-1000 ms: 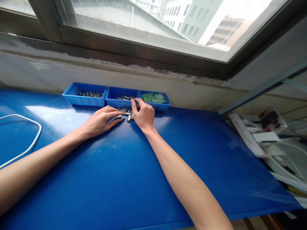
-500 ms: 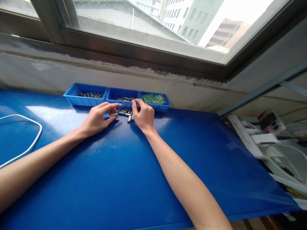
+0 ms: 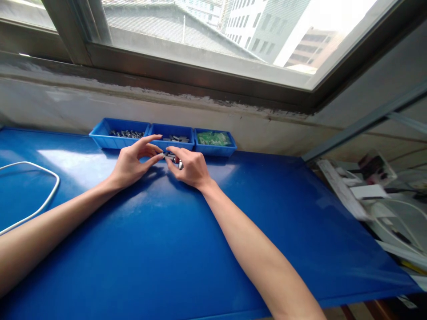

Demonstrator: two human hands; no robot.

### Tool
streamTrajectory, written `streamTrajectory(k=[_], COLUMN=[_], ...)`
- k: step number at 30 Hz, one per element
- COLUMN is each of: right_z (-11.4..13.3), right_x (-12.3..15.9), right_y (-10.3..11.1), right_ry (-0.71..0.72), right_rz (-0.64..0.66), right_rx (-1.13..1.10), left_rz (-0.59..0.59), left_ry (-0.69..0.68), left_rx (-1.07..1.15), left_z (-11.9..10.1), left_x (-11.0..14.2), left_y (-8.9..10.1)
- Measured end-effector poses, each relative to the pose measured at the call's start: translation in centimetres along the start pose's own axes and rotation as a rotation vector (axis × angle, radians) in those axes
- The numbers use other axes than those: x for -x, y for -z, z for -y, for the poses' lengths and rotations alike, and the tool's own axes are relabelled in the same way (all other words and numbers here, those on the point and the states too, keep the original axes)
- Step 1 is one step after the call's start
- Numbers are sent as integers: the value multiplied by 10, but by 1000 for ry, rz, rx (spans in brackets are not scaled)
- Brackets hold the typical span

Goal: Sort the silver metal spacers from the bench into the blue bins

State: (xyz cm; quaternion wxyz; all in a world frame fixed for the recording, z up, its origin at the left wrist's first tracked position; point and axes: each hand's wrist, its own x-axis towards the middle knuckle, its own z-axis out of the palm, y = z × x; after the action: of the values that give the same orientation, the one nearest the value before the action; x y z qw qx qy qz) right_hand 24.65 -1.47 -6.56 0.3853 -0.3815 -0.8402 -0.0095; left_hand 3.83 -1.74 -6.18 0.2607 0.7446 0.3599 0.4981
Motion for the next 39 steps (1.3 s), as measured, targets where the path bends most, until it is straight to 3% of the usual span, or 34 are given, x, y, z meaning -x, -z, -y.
streamTrajectory(k=[6,13,15,18,20,23,28,39], right_z=[-1,-3,-5,-10,-14,-18,-16,-12], right_x=[-1,-1,-2,-2,-3,-5,-6,-7], right_y=[-1,-4,-5,-6,-6,-5,-4,-2], right_ry=[97,80,28,-160,-285,-386,-404,-401], right_rz=[38,66,11,-168,-249,-248,-203,-188], right_rx=[66,111,115,132,153,183,171,125], left_rz=[-36,-17,-38,-46,20,188,330,243], left_ry=[39,54,64,33,-55,-214,-263,-183], left_rx=[84,100,86,-25,-172,-367,-476,-451], left_z=[1,1,1,2,4,8,10,12], left_x=[0,1,0,-1,-1,0,1,1], left_y=[0,0,0,0,-1,-3,-5,-3])
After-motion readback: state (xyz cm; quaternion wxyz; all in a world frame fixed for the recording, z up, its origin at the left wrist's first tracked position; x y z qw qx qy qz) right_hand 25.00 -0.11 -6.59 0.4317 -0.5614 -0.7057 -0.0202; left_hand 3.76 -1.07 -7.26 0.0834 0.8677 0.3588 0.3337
